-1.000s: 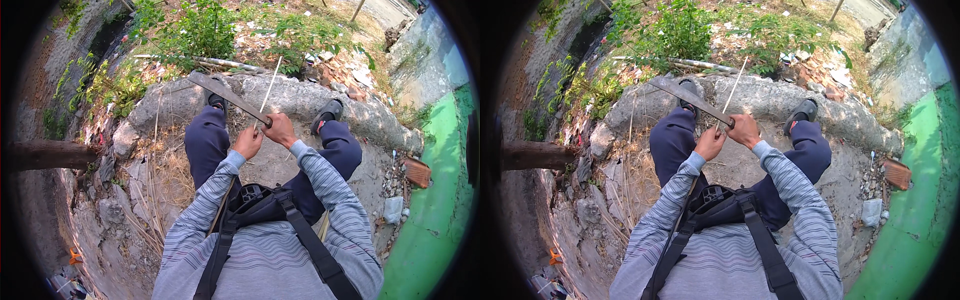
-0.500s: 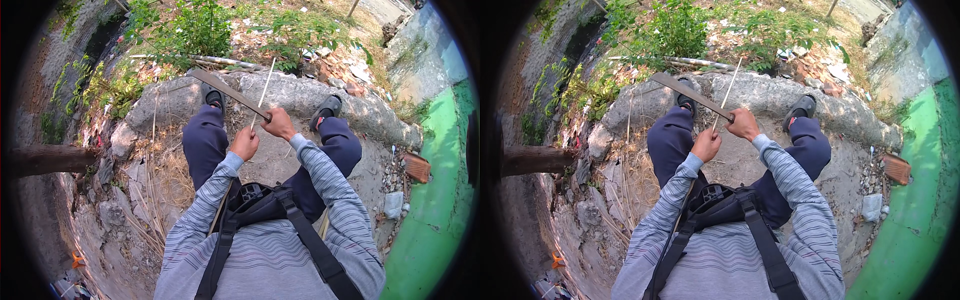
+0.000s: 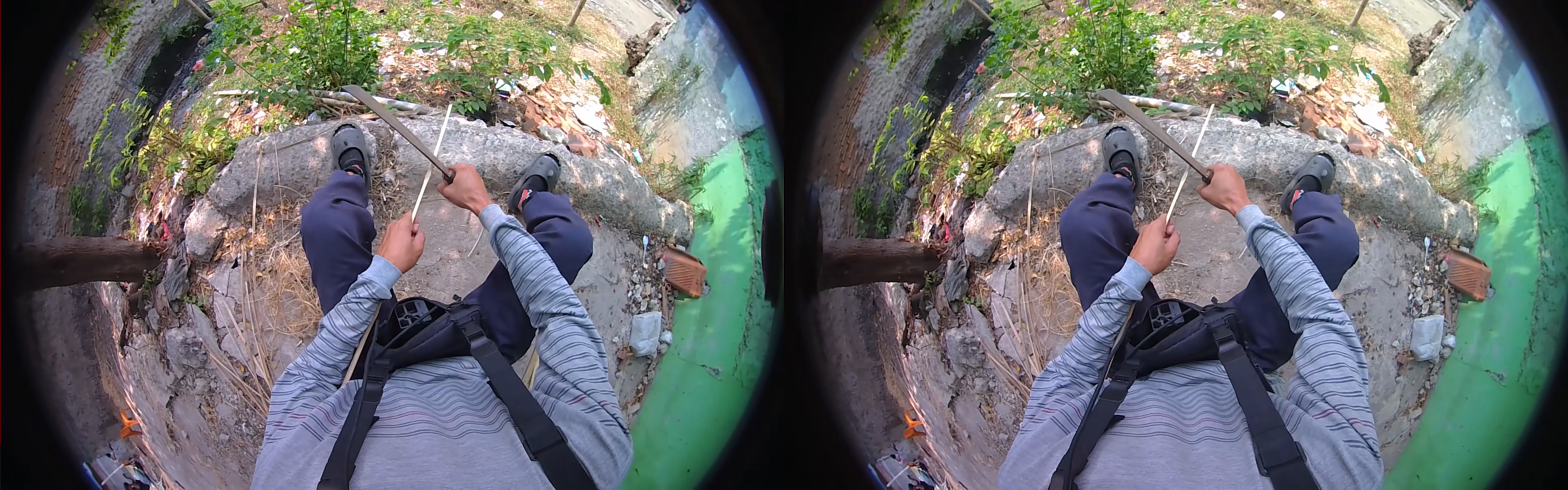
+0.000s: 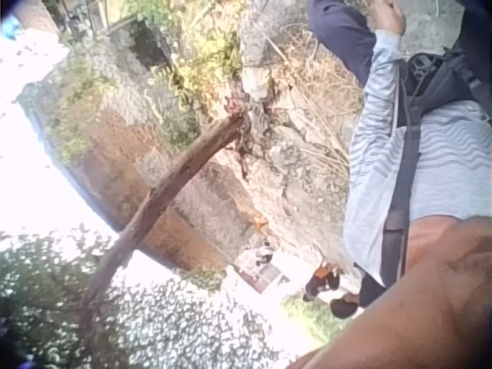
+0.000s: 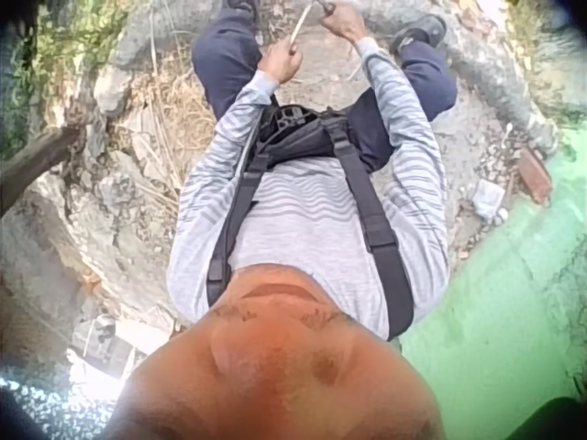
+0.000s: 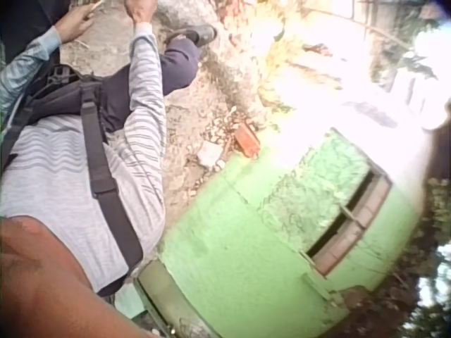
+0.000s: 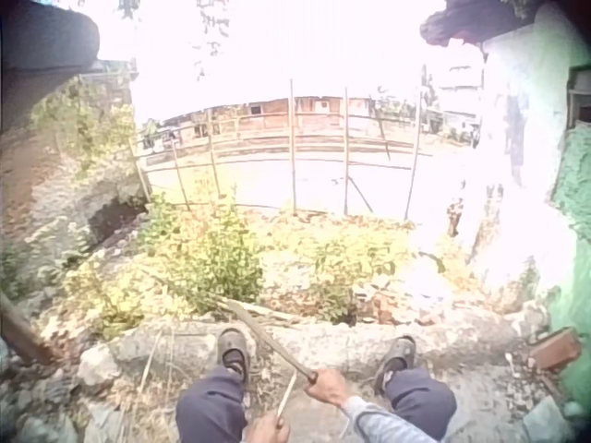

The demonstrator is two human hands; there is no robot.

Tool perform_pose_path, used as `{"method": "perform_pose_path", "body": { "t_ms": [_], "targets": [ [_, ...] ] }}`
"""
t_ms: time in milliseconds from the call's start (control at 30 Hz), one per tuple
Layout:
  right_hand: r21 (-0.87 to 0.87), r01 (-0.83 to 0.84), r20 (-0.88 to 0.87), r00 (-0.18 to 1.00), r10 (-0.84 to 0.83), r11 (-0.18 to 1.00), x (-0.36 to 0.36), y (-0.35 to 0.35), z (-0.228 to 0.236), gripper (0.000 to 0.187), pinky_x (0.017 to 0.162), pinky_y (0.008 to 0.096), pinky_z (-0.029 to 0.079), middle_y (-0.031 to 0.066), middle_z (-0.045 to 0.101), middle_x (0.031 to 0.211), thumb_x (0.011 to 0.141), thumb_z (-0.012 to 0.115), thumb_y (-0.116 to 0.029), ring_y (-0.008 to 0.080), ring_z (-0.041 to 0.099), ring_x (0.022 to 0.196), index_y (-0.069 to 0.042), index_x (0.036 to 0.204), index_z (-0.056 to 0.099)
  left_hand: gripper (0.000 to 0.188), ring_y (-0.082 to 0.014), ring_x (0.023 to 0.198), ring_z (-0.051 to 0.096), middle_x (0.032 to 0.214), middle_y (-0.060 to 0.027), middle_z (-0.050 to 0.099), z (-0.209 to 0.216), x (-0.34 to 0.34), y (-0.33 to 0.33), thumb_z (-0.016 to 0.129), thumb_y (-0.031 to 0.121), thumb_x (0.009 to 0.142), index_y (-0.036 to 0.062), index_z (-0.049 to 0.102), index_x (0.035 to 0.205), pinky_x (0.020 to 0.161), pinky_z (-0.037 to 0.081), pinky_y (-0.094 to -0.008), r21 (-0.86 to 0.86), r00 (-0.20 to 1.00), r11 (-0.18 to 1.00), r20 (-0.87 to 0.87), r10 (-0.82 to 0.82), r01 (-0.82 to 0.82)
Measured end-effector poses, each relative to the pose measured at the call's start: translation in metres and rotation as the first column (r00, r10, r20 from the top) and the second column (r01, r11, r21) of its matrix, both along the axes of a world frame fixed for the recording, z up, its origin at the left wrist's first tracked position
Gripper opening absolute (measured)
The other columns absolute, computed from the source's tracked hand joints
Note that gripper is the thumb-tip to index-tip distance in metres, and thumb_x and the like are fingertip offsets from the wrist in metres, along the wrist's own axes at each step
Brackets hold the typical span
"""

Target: The person uses a large blade to shave and sharpen bamboo sticks by hand.

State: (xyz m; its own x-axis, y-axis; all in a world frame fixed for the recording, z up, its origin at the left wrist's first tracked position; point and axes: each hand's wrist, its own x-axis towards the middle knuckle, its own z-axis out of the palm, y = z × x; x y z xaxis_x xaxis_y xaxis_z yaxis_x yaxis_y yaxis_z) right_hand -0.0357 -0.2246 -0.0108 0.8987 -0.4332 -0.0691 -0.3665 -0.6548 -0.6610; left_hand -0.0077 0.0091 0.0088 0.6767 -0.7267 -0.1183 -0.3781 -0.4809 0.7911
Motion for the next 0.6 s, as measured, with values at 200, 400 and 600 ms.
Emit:
{"method": "perform_pose_path", "body": {
  "t_ms": [200,400,600],
  "targets": [
    [-0.048,-0.146,-0.038,0.989,0.145,0.988,-0.01,0.021,0.006,0.025,0.078,0.0481,0.057,0.0209,0.072,0.081,0.072,0.073,-0.022,0.0412,0.07,0.082,-0.003,0.088,0.076,0.024,-0.0385,0.067,0.063,0.07,-0.0198,0.058,-0.01,0.009,0.003,0.066,0.015,0.09,0.0011,0.046,0.086,0.064,0.048,-0.0452,0.013,0.998,1.0,0.055,-0.012,0.011],
    [-0.065,-0.177,-0.018,0.984,0.177,0.982,-0.009,0.022,0.009,0.028,0.077,0.0481,0.057,0.0191,0.072,0.079,0.071,0.076,-0.025,0.0409,0.07,0.08,-0.005,0.09,0.076,0.029,-0.0303,0.063,0.056,0.067,-0.0141,0.052,-0.005,0.016,0.002,0.07,0.016,0.089,0.0021,0.045,0.085,0.063,0.047,-0.0431,0.012,0.998,1.0,-0.068,-0.004,0.005],
    [0.072,-0.241,0.123,0.965,0.231,0.968,-0.012,0.039,0.019,0.029,0.069,0.0459,0.055,0.0213,0.068,0.074,0.072,0.075,-0.02,0.0411,0.07,0.074,-0.002,0.094,0.073,0.039,-0.0086,0.053,0.04,0.066,0.004,0.039,-0.008,0.033,-0.005,0.074,0.02,0.092,0.0127,0.037,0.082,0.047,0.033,-0.0316,-0.127,0.91,0.992,-0.411,-0.052,-0.001]
  ]
}}
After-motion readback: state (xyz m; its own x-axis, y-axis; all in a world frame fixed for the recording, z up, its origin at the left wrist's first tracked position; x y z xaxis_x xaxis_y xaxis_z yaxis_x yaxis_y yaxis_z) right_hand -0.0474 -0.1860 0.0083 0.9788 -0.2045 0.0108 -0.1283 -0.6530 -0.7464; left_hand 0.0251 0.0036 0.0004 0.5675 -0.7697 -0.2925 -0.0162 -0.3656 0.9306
